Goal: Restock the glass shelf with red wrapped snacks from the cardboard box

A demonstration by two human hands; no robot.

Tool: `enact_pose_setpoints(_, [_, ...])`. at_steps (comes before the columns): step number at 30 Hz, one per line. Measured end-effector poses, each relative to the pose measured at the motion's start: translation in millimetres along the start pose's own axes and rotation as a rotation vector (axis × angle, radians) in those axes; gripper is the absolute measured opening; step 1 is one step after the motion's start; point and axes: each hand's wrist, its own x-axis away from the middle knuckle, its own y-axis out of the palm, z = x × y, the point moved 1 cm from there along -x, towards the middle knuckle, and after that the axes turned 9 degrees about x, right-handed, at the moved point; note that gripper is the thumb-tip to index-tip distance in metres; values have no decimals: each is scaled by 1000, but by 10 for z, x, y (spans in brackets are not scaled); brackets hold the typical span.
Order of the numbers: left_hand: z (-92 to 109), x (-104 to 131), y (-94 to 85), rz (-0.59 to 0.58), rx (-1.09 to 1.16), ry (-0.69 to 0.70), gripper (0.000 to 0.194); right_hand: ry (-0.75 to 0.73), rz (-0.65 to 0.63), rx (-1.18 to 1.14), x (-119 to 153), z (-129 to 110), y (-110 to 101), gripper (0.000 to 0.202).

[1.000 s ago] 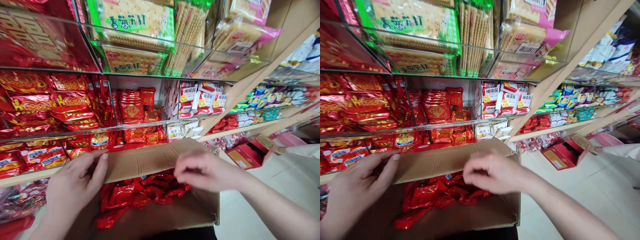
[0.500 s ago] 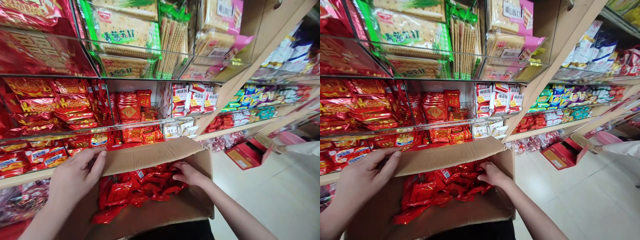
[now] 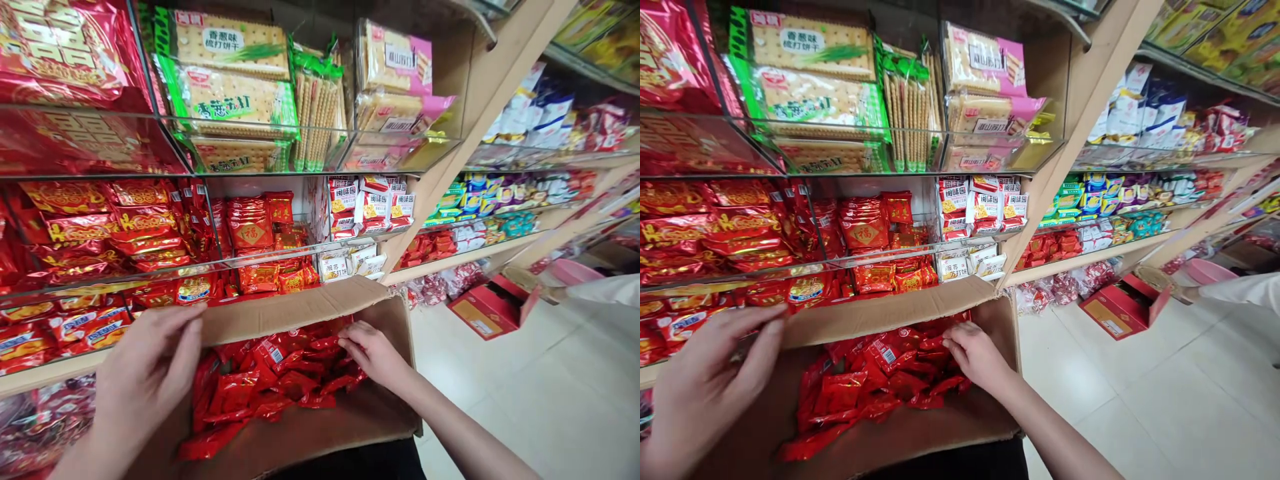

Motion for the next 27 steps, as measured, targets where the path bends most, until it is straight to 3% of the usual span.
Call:
enact_pose_setpoints(2, [263,22,53,-72,150,75,20,-64,44,-107,-23,-277,-194,18])
enact_pose_setpoints(6, [650,10,270,-559,400,7,28,-137,48,-310,-149,-755,-478,16])
enact_pose_setpoints(8, [707,0,357,-644,483,-58,23,-127,76,-433,-200,-882,-515,16])
enact_pose_setpoints(10, [701,-6,398,-527,499,-93,23,-47,195,-576,-217,-934,-483,19])
enact_pose_setpoints(13, [676,6,401,-222,447,-99,17,184,480,-709,-200,-935,-338,21])
enact_pose_setpoints(16, [691,43,403,-60,469,-83,20,344,581,-700,-200,-926,-149,26])
enact_pose_setpoints(21, [719,86,424,25,526,-123,29,324,690,-561,-245,-875,32,36])
enact_pose_setpoints(27, [687,36,374,221,664,-380,34,176,720,-601,-403,-876,16,35])
